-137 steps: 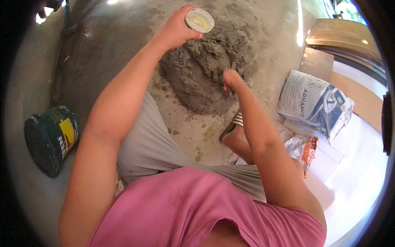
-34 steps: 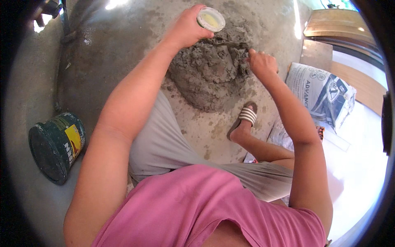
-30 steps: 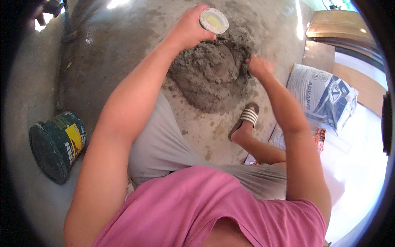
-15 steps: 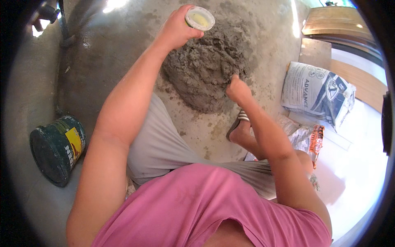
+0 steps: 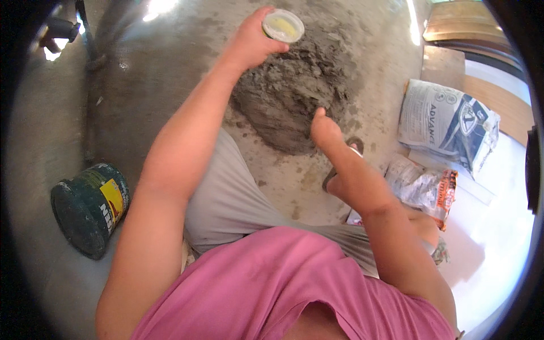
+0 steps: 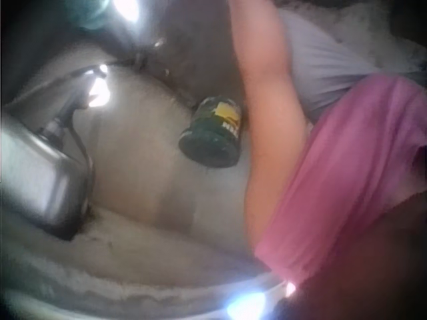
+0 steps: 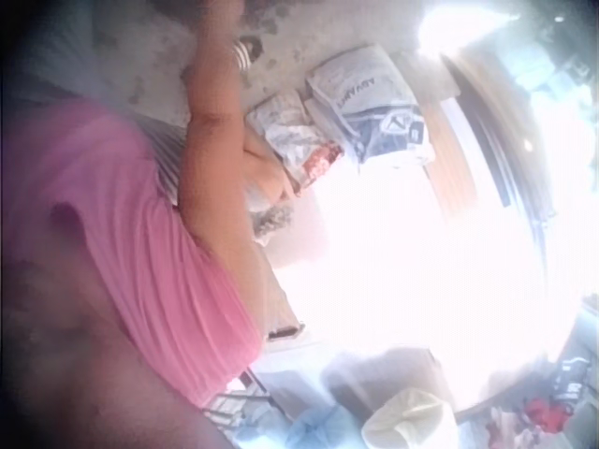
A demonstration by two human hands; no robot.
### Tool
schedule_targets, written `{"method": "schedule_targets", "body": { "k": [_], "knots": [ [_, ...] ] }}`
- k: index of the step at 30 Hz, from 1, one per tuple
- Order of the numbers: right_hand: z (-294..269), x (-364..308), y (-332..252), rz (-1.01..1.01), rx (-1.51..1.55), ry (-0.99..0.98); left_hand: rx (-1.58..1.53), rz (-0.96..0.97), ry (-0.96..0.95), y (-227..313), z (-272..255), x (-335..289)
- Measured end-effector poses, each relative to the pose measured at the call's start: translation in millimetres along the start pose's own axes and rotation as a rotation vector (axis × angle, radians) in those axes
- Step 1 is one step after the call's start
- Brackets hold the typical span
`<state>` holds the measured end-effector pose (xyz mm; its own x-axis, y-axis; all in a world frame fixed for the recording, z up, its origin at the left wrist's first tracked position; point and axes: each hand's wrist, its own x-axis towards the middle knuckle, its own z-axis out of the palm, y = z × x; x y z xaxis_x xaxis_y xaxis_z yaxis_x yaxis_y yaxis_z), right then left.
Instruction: The person mixes cement on the floor using a trowel and a small container, then applies the cement to a tile. The person is sitting on the floor during the task.
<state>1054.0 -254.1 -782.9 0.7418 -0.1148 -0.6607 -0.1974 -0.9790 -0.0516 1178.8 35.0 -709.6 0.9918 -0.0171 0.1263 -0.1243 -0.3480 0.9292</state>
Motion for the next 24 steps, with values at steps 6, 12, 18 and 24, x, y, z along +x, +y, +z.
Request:
{"method": "schedule_targets", "body": {
  "k": [6,12,18,24],
  "knots": [
    [-99.8,-24.2,-30.8,-0.213,-0.439,-0.048,0.032,0.029,0.022,-12.0,-4.4,-0.8],
    [-103.4,-58.0,-30.1,-0.1,-0.169,0.067,0.022,-0.009,-0.008,-2.1,-10.1,-2.2],
    [2.9,-6.2,-16.4,0.049,-0.024,-0.056,0.002,0.077,-0.001,2.0,10.7,6.2],
    [-63.0,-39.2,-0.7,0.006,0.275,-0.147,0.046,0.028,0.046,-0.9,3.2,1.2]
  ]
}}
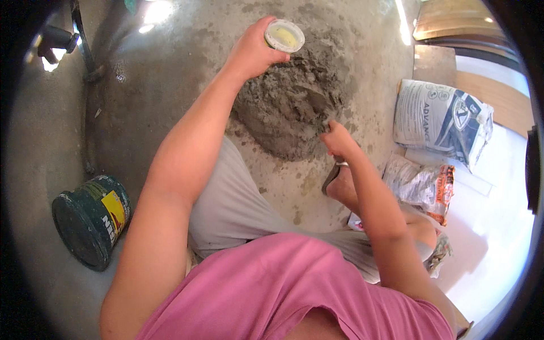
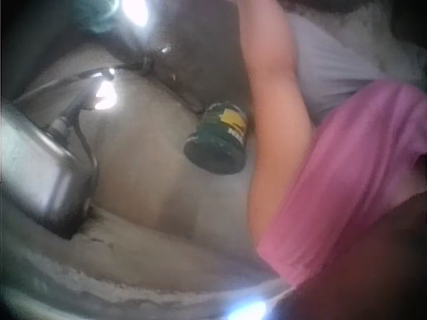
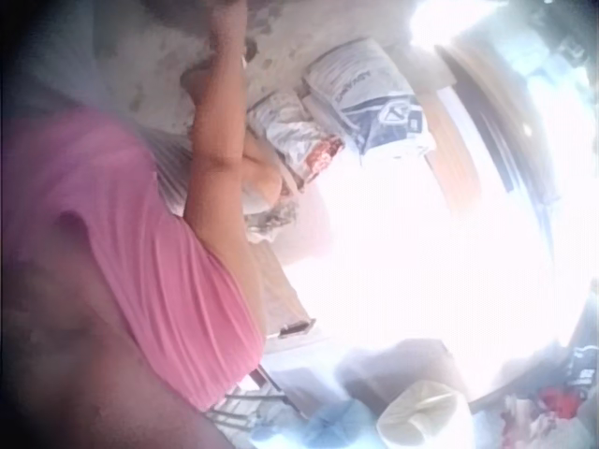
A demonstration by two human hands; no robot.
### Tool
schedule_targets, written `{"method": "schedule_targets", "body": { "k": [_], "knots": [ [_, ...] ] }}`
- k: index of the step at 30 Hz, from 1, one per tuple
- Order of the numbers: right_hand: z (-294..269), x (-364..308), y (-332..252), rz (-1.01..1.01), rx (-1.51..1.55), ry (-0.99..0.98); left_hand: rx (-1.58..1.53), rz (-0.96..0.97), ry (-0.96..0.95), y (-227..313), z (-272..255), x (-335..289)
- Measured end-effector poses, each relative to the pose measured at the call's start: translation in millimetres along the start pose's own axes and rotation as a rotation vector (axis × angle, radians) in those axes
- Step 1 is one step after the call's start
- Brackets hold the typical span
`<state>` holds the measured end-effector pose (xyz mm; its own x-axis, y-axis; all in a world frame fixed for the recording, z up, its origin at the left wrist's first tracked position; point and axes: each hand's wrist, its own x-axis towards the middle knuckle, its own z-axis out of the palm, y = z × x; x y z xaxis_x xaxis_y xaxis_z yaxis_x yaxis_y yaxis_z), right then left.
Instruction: The person mixes cement on the floor using a trowel and a small container, then applies the cement to a tile. The person is sitting on the floor during the task.
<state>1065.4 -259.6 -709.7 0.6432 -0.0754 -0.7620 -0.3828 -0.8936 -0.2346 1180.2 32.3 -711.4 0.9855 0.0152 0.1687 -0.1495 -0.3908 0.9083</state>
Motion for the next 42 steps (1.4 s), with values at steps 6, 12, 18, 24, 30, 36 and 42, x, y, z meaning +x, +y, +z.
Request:
{"method": "schedule_targets", "body": {
  "k": [6,12,18,24,30,36,42],
  "knots": [
    [26.0,2.8,40.0,0.29,0.648,0.061,-0.102,-0.049,-0.095,12.3,-8.7,-0.7],
    [69.1,32.6,11.9,0.394,1.014,0.003,0.008,-0.038,-0.063,4.6,-11.4,-9.7],
    [54.5,96.1,-12.2,0.305,0.929,-0.148,0.003,-0.074,-0.065,22.7,-32.2,-18.1],
    [64.3,70.6,-21.5,0.028,0.275,0.09,-0.033,-0.047,-0.052,23.9,-22.1,-9.8],
    [61.6,13.2,-36.7,-0.038,-0.206,0.216,-0.059,-0.013,-0.051,13.6,-4.2,-2.8],
    [33.1,-33.7,-29.2,-0.152,-0.475,0.208,-0.032,-0.042,-0.055,17.5,0.2,8.3],
    [-3.8,-45.8,-8.1,-0.195,-0.089,0.212,-0.065,-0.017,-0.049,8.6,6.0,8.0]
  ]
}}
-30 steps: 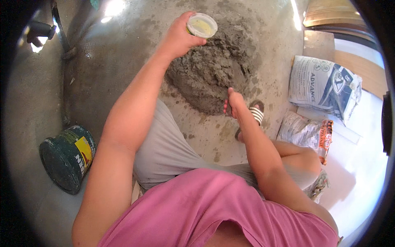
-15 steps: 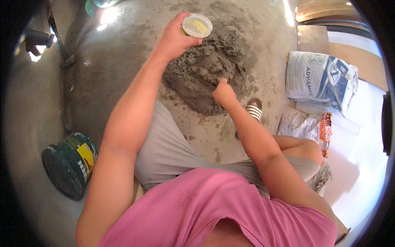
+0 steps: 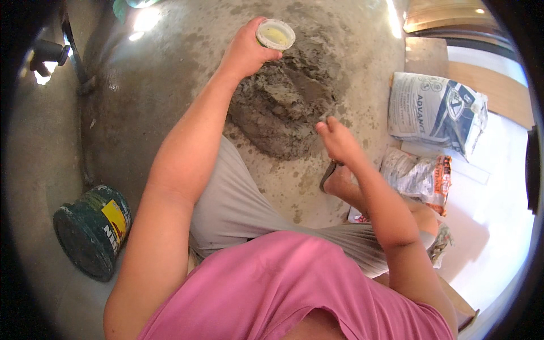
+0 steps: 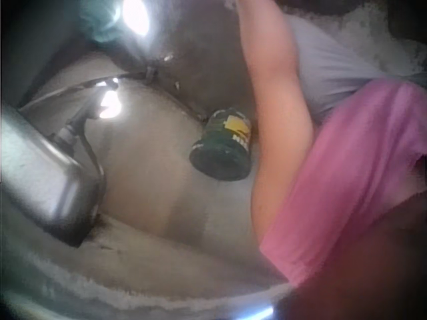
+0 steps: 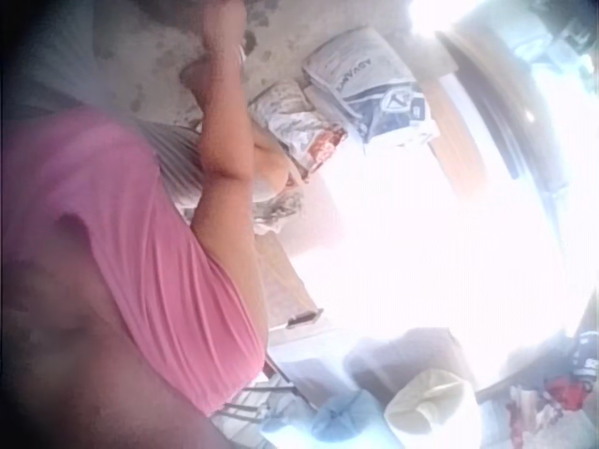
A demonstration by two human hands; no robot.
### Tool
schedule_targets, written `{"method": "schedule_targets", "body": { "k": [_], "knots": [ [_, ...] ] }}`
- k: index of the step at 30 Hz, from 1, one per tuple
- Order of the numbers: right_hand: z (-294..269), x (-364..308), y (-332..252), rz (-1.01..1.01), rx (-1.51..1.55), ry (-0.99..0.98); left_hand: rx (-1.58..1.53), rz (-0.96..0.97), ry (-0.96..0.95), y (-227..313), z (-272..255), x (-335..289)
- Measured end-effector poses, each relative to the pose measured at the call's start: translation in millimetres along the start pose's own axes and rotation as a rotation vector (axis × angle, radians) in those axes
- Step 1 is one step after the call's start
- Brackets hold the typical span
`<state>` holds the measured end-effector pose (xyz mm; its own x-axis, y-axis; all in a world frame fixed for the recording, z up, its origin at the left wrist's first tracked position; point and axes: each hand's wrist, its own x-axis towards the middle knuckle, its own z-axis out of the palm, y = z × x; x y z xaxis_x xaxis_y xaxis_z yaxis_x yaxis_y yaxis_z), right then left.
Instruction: The person mixes cement on the floor using a trowel and a small container, then applies the cement to a tile. The person is sitting on the floor during the task.
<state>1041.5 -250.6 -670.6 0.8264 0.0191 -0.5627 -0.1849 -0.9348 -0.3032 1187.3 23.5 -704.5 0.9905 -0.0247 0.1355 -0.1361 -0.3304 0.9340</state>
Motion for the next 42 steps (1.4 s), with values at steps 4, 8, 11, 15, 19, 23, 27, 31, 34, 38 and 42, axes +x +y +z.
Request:
{"method": "schedule_targets", "body": {
  "k": [4,8,11,15,19,23,27,31,34,38,42],
  "knots": [
    [-17.7,5.7,-4.9,0.298,0.54,-0.299,0.017,-0.004,0.051,-14.8,-6.5,-1.5],
    [44.5,54.7,26.1,0.198,0.252,-0.343,-0.045,-0.003,0.002,-6.4,-8.8,-3.9],
    [71.2,114.1,20.0,0.015,-0.206,-0.376,-0.016,-0.003,-0.008,-3.0,-10.3,-8.0],
    [43.2,127.7,2.4,-0.047,-0.521,-0.169,0.095,0.032,0.085,-10.3,-13.8,-13.1],
    [-35.6,80.0,-36.6,-0.137,-0.643,-0.061,0.014,0.022,0.053,6.2,-22.1,-11.6],
    [-69.1,72.0,-26.8,-0.082,-0.455,-0.12,-0.004,-0.016,-0.022,12.0,-19.7,-12.4],
    [-33.7,74.2,-32.6,0.154,-0.135,-0.399,0.029,0.041,0.03,9.5,-21.7,-18.5],
    [51.6,126.7,10.3,-0.038,-0.341,-0.15,0.039,0.052,0.026,15.6,-17.1,-15.8],
    [37.8,135.5,-30.0,-0.137,-0.5,-0.102,0.066,0.048,0.058,11.4,-23.0,-19.1],
    [-38.2,107.7,-84.9,-0.146,-0.746,-0.064,0.042,0.02,0.012,17.7,-25.0,-18.4],
    [-78.3,97.0,-83.7,-0.086,-0.58,-0.177,0.046,0.023,0.006,18.0,-23.5,-18.5]
  ]
}}
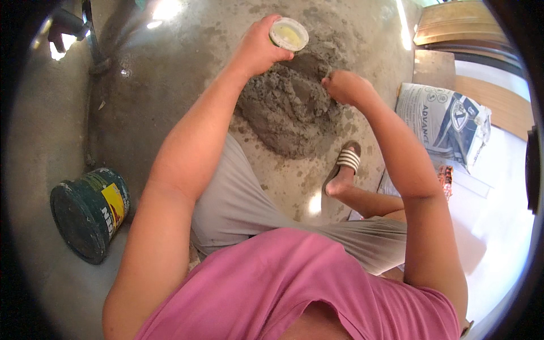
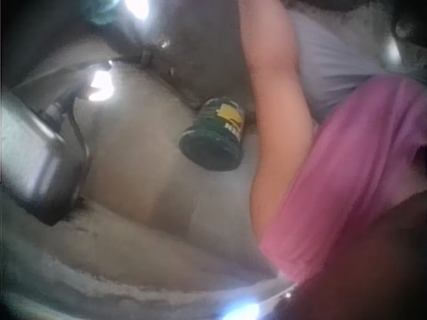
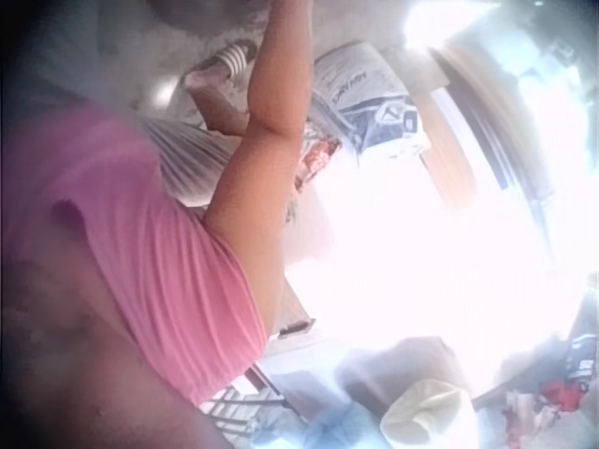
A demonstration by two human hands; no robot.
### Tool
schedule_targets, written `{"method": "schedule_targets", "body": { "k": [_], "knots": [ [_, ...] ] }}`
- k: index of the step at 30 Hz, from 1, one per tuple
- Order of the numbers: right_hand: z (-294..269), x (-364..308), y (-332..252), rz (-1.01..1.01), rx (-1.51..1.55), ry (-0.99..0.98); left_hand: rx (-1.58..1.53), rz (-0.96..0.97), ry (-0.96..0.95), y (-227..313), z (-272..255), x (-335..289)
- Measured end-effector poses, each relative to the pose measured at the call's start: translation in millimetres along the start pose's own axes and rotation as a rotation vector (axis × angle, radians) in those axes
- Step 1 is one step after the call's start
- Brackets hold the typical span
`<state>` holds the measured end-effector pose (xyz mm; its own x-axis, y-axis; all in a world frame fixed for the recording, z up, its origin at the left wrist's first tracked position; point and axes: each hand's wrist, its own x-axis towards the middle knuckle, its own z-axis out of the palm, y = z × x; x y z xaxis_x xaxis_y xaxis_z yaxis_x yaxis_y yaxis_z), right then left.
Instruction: The person mixes cement on the floor using a trowel and a small container, then applies the cement to a tile. The person is sitting on the floor during the task.
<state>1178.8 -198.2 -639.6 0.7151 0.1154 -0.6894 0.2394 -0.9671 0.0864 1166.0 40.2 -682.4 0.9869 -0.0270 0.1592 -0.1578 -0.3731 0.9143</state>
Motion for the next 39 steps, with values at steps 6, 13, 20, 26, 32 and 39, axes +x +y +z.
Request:
{"method": "schedule_targets", "body": {
  "k": [6,13,20,26,32,39],
  "knots": [
    [103.8,27.8,-15.7,0.0,0.09,-0.02,0.003,-0.021,-0.006,-3.6,6.8,4.3],
    [69.6,21.0,-22.0,-0.038,-0.027,0.093,0.147,-0.064,0.0,1.9,13.8,4.0],
    [83.5,-10.3,59.1,0.287,0.269,-0.027,0.058,-0.065,-0.037,-19.3,8.6,5.4],
    [179.0,24.8,3.9,0.52,1.155,-0.066,0.007,-0.057,-0.046,-12.6,8.4,2.2],
    [234.2,73.3,35.0,0.118,0.921,-0.143,-0.052,-0.006,-0.091,1.1,16.8,9.5],
    [161.8,-20.3,-46.6,0.267,0.563,0.066,0.019,-0.015,-0.024,-9.3,17.0,6.3]
  ]
}}
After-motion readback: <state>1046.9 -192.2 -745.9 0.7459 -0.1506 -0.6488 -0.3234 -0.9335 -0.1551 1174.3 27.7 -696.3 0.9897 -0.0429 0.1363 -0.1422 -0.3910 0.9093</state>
